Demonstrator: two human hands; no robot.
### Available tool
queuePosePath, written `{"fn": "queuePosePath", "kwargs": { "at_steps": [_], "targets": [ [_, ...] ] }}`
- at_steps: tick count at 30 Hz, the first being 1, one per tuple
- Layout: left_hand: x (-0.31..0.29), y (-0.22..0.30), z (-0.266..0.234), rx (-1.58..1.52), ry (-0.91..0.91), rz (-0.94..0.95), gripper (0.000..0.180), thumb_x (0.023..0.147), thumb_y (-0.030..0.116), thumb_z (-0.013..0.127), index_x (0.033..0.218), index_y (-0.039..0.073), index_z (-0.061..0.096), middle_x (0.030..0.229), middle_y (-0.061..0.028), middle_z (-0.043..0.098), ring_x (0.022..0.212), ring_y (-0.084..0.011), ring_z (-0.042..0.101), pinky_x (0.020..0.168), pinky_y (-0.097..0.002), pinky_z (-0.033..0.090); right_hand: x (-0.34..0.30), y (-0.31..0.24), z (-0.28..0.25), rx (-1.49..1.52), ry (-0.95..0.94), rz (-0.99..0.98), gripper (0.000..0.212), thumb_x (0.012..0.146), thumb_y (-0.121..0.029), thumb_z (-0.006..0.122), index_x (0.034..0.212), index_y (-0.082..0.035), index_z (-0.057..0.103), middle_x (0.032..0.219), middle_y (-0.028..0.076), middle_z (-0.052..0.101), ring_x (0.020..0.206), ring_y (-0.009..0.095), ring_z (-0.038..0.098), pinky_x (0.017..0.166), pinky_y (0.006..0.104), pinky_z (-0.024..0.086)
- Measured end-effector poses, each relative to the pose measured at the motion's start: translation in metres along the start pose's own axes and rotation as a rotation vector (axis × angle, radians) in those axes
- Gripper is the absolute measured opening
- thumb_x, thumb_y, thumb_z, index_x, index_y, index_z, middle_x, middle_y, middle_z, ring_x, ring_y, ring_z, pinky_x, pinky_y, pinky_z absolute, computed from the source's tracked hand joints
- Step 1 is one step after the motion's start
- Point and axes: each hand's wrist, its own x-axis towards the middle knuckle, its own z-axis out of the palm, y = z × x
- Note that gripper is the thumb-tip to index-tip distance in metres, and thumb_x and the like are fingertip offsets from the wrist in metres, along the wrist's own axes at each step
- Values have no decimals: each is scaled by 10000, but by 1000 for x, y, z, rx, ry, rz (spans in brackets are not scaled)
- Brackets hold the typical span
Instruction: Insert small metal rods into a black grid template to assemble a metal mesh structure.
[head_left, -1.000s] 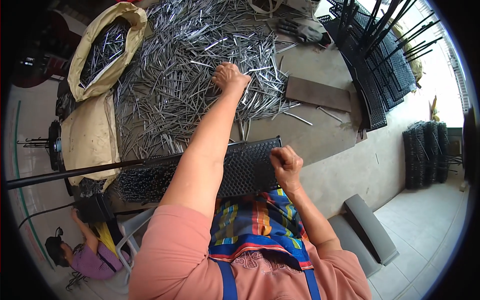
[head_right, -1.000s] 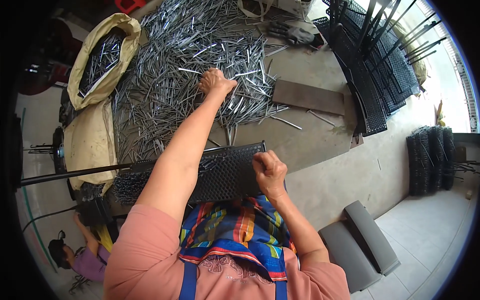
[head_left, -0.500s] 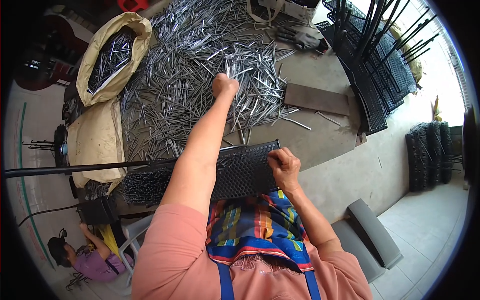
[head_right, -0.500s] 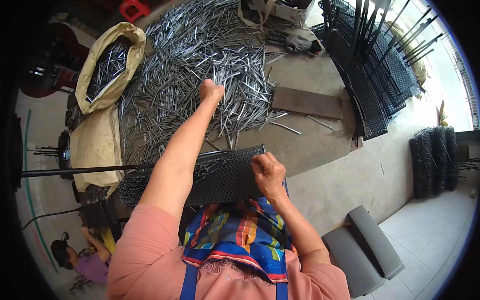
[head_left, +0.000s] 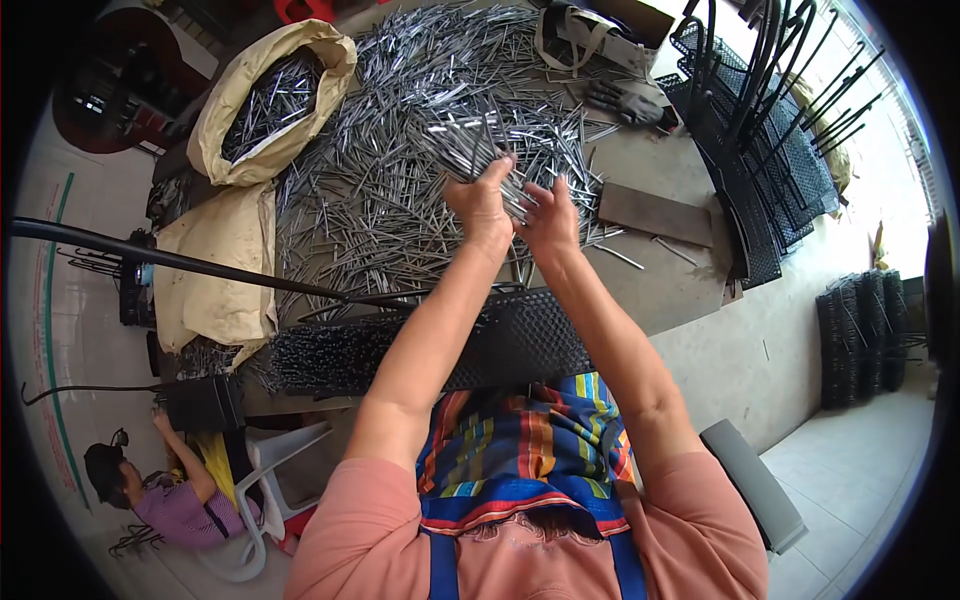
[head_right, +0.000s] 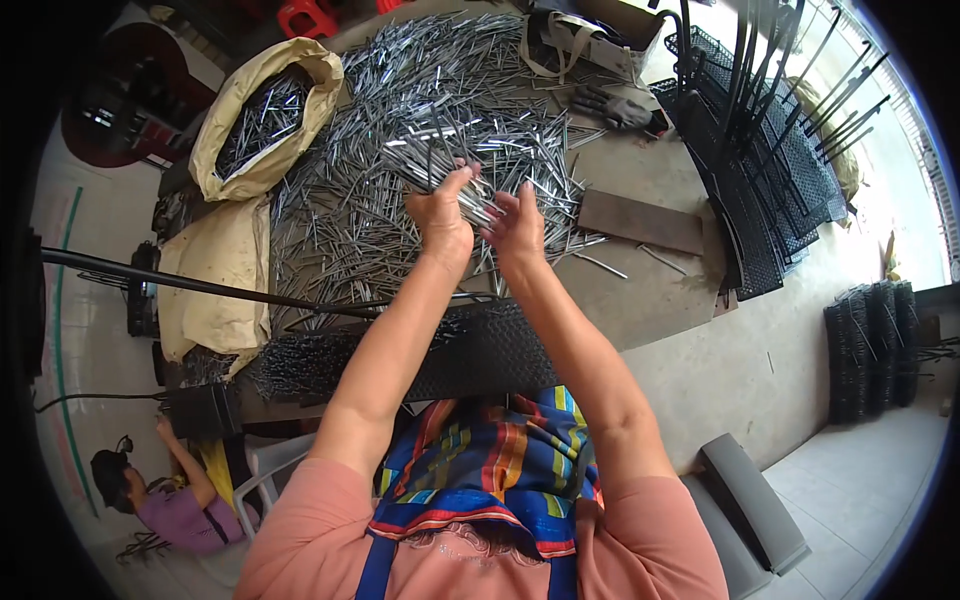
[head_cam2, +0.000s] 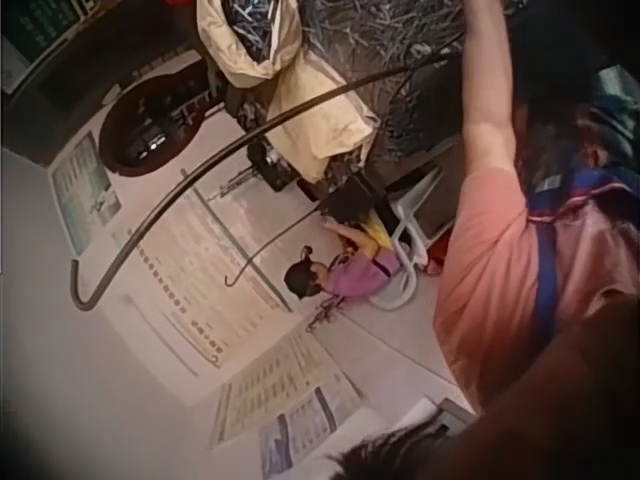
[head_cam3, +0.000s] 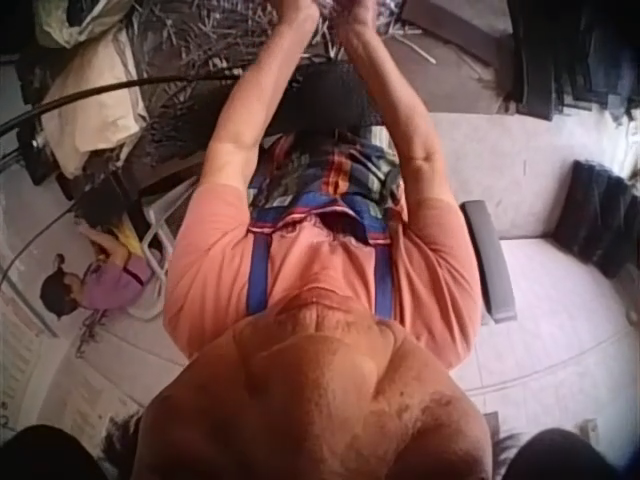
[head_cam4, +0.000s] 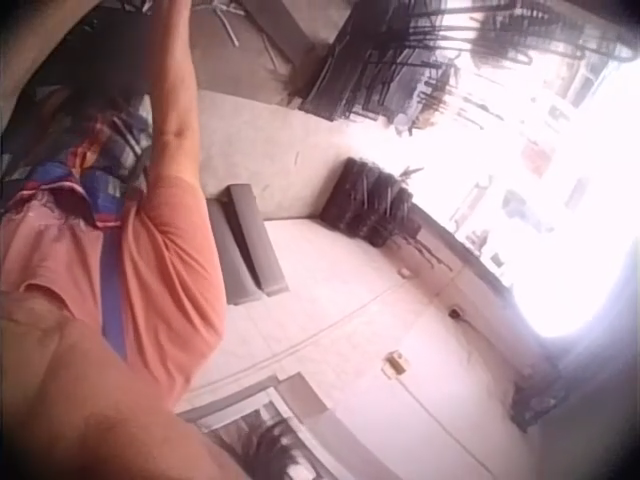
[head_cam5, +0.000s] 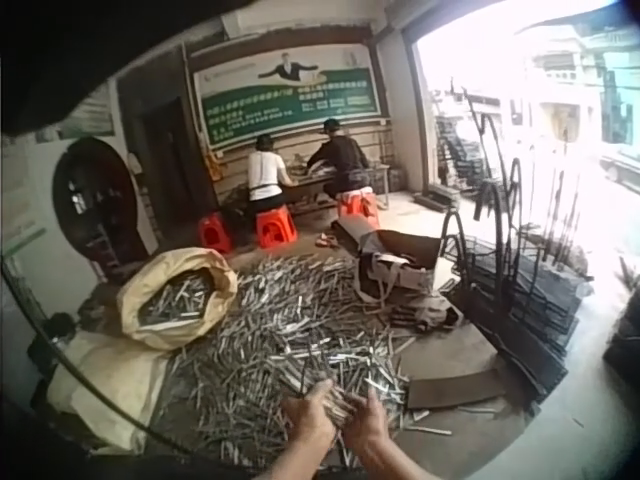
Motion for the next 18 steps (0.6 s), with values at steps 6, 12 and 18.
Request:
{"fn": "queuePosePath", "kwargs": {
  "at_steps": [6, 12, 18],
  "targets": [
    [-15, 6, -14, 102, 1, 25, 398, 672, -87, 763, 1034, -2, 621, 921, -76, 678, 794, -165, 659, 747, -316, 556, 14, 34, 30, -52, -87, -266, 339, 916, -337, 664, 895, 0, 699, 851, 20, 649, 739, 118, 562, 735, 273, 471],
    [23, 10, -28, -22, 312, -476, 117, 740, -36, 664, 811, -42, 570, 769, -152, 647, 640, -229, 621, 577, -380, 537, 14, 22, 5, -130, -135, 19, 534, 919, -528, 579, 1108, -29, 598, 888, 62, 653, 698, 158, 618, 548, 314, 495],
    [-7, 35, -34, -283, -79, -690, 139, 790, -52, 598, 916, 3, 579, 863, -138, 654, 768, -239, 655, 715, -372, 564, -15, -18, -15, -432, -327, -74, 532, 939, -489, 545, 1175, -20, 624, 1019, 52, 682, 876, 145, 651, 713, 279, 455]
  ]
}}
